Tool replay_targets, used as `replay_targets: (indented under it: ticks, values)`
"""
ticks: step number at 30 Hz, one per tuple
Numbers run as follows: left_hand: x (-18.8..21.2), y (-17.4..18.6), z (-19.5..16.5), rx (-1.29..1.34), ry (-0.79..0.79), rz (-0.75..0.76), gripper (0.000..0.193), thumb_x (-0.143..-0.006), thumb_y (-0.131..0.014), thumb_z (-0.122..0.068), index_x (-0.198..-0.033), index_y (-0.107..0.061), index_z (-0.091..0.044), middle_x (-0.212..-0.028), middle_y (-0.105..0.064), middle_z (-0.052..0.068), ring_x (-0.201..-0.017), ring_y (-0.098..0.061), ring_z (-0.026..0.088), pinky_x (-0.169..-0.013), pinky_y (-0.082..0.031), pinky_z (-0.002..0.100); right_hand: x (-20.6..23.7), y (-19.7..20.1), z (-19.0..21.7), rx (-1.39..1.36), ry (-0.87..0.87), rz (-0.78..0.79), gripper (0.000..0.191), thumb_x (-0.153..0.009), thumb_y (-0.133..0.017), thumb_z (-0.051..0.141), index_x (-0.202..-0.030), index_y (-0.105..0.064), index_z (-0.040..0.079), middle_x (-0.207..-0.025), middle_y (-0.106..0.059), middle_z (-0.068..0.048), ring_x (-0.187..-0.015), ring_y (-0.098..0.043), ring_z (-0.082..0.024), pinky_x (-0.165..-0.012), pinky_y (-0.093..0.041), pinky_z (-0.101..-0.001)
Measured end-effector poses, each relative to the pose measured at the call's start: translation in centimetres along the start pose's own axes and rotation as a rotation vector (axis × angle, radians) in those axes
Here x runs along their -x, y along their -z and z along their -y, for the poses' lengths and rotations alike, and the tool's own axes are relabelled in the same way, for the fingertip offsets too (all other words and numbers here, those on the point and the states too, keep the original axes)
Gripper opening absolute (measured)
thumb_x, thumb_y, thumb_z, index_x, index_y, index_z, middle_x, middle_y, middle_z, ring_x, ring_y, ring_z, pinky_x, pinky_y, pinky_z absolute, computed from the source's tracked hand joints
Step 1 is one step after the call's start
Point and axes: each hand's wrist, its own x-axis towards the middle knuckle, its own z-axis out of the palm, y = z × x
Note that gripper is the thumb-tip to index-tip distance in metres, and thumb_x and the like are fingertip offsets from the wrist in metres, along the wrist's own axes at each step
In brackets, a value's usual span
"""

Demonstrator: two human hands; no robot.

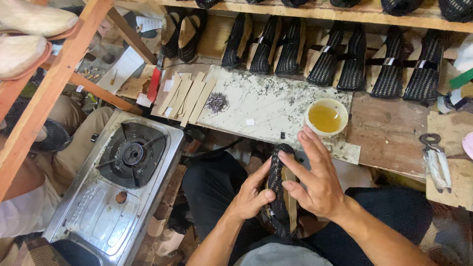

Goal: The person sits on the floor holding a black woven shoe upper with a cardboard insole and applies yellow adhesive to the sole area by hand, dipping fingers into a bowl of glue and spreading it along the sole edge, repeating the spreading motion throughout the clip.

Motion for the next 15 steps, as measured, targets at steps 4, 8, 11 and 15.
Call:
replay_targets:
  ticks: [4,8,11,15]
  values:
    - [0.1,0.2,0.3,-0.05,-0.004,-0.001,0.097,-0.095,-0.071,-0.049,-0.163,-0.027,0.004,-0.164,-0.043,0.017,-0.151,-0.041,0.024,-0.126,-0.031,0.036,-0.5,-0.1,0.7,0.15,0.08,-0.052,0.038,-0.1,-0.059,0.026,-0.134,-0.068,0.011,-0.163,-0.032,-0.015,-0.154,-0.027,-0.044,-0.127,-0.028,-0.056]
    - [0.5,0.7,0.6,-0.124,-0.007,0.02,0.094,-0.095,-0.07,-0.05,-0.163,-0.031,0.003,-0.159,-0.049,0.02,-0.148,-0.047,0.027,-0.124,-0.035,0.037,-0.6,0.2,1.2,0.16,0.105,-0.093,0.034,-0.098,-0.064,0.021,-0.131,-0.071,0.015,-0.16,-0.035,-0.015,-0.153,-0.03,-0.042,-0.127,-0.031,-0.0544]
    - [0.6,0.7,1.0,-0.276,-0.067,-0.009,0.091,-0.095,-0.07,-0.049,-0.16,-0.036,0.004,-0.162,-0.048,0.021,-0.153,-0.045,0.029,-0.128,-0.032,0.038,-0.6,0.6,1.5,0.129,0.04,-0.103,0.031,-0.094,-0.067,0.016,-0.125,-0.073,0.011,-0.155,-0.042,-0.017,-0.149,-0.036,-0.045,-0.124,-0.034,-0.0548]
    - [0.9,0.7,1.6,-0.277,-0.075,-0.006,0.09,-0.094,-0.072,-0.049,-0.158,-0.038,0.005,-0.161,-0.047,0.023,-0.153,-0.045,0.032,-0.127,-0.032,0.04,-1.1,0.9,2.1,0.147,0.01,-0.112,0.029,-0.092,-0.067,0.014,-0.119,-0.075,0.007,-0.15,-0.047,-0.019,-0.145,-0.042,-0.045,-0.121,-0.037,-0.0541]
